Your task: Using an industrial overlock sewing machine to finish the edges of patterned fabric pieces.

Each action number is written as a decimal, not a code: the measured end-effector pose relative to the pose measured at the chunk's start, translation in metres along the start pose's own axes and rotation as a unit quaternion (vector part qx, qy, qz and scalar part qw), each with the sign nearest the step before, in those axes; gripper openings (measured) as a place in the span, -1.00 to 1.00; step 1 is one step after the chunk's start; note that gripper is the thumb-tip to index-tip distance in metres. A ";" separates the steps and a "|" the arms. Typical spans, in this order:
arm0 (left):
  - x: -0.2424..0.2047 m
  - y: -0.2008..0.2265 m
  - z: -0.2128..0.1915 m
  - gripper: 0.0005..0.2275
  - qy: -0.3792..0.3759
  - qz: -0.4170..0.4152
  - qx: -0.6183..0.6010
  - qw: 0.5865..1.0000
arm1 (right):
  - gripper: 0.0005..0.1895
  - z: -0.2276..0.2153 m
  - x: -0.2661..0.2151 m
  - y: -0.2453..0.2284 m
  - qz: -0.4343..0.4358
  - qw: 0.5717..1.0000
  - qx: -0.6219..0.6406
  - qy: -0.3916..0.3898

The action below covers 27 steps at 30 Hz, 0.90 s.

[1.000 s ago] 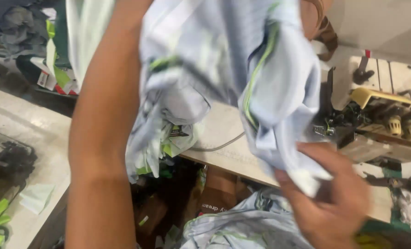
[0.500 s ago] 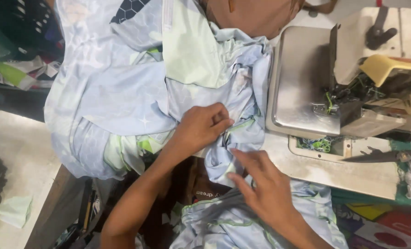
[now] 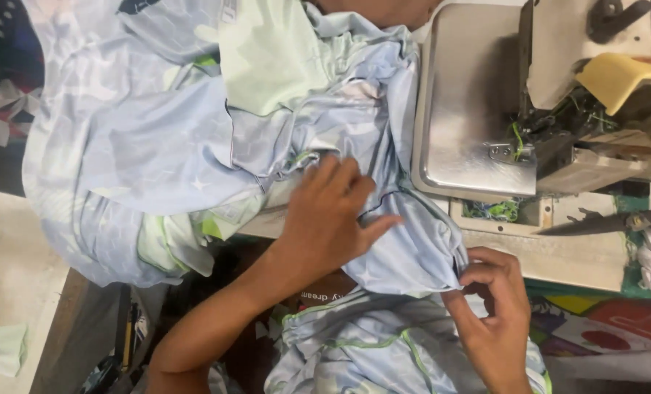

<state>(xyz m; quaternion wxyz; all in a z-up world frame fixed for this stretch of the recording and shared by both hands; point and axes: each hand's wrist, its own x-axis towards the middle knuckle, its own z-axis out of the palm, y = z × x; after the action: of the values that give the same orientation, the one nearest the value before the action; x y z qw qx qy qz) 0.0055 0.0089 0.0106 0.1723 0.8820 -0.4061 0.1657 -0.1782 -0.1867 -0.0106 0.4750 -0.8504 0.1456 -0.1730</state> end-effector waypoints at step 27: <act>0.068 -0.044 -0.180 -0.82 0.000 -0.155 -0.341 0.927 | -0.89 0.044 0.130 -0.165 -0.277 0.836 -0.298 -0.369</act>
<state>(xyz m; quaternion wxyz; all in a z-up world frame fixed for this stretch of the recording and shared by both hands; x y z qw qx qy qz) 0.0536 0.0698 0.1922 0.4866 0.8218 -0.2963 -0.0113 -0.0284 -0.1233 0.1293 0.1496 -0.9564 -0.2375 0.0812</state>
